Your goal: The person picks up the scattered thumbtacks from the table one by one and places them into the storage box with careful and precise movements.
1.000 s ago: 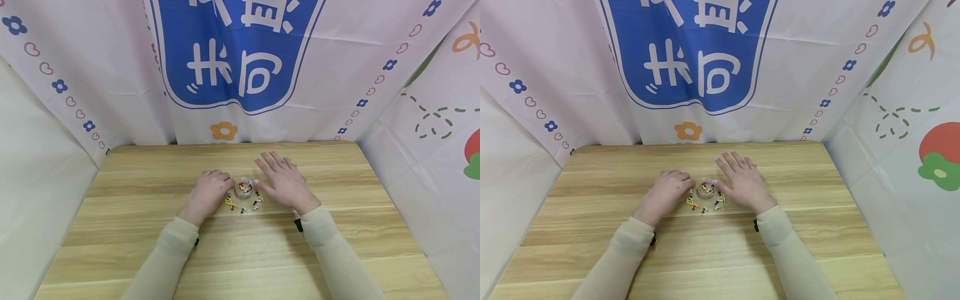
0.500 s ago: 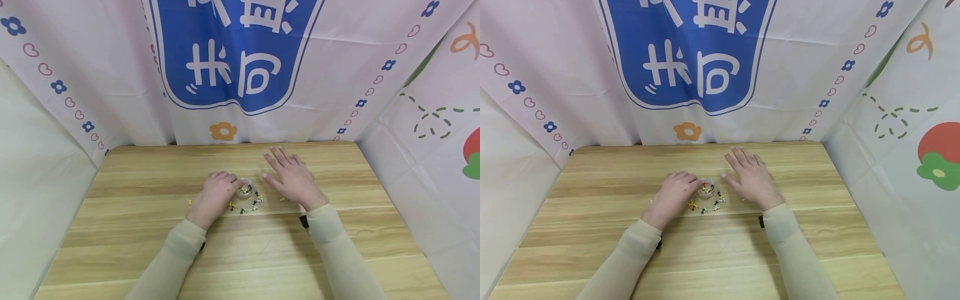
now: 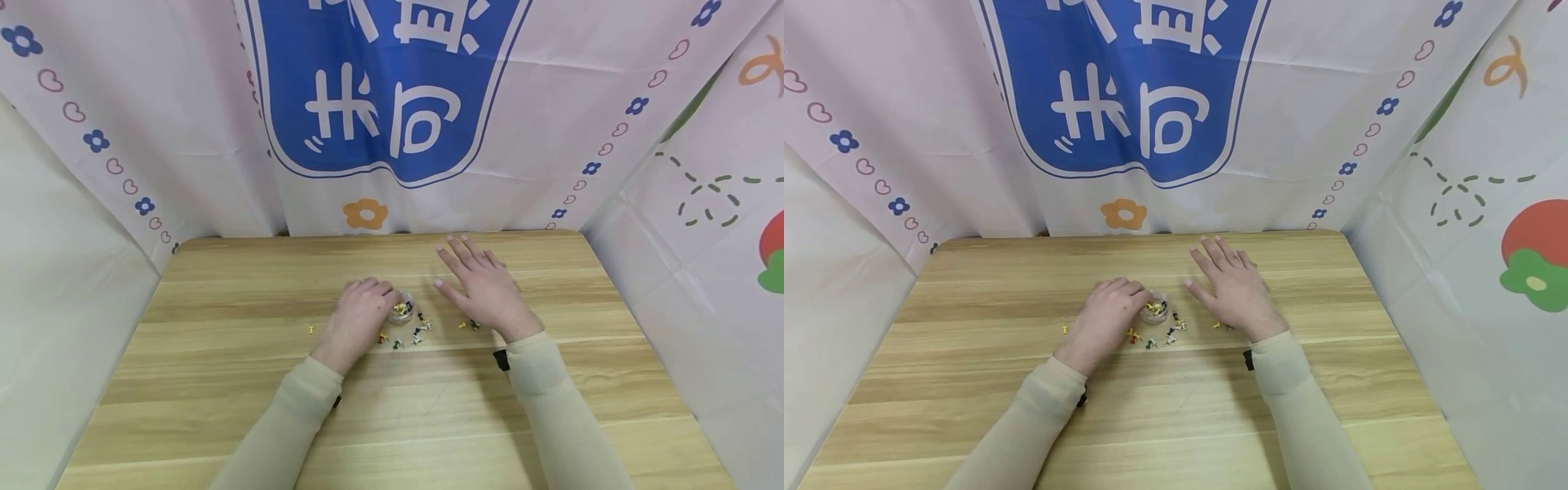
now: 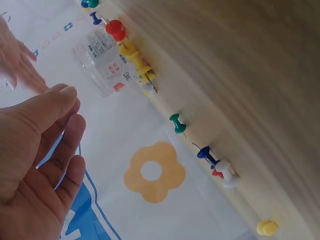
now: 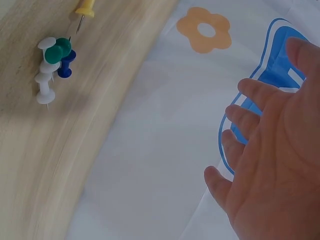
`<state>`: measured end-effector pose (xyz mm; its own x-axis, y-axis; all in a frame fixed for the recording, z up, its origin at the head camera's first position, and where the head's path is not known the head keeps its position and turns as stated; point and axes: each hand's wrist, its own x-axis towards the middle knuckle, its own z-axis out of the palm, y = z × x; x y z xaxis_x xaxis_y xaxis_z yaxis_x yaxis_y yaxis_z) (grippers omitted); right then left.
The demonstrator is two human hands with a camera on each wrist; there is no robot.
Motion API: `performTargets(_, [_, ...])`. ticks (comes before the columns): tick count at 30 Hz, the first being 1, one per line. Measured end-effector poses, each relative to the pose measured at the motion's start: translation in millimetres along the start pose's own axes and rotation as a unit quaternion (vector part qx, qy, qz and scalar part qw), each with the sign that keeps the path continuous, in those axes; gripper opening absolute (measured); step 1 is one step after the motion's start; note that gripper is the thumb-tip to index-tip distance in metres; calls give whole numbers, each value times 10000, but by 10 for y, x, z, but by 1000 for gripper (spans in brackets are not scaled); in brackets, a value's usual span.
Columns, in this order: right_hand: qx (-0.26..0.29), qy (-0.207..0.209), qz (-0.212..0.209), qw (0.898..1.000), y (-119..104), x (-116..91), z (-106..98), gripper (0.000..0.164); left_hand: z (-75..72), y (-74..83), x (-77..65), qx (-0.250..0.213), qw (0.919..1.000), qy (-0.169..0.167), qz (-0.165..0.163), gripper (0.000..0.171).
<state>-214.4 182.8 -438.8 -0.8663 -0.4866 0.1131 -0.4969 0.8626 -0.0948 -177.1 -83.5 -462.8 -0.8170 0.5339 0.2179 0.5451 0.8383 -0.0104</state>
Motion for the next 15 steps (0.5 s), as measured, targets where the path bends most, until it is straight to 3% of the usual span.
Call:
performTargets(6, [12,-69,37,10000,25,-14,5,77,-55,-61,-19,-200,9998,38,14,38])
performTargets(15, [50,-5,83,10000,47,-40,-7,76,-203,-246,-18,-783,9968,165,25,18])
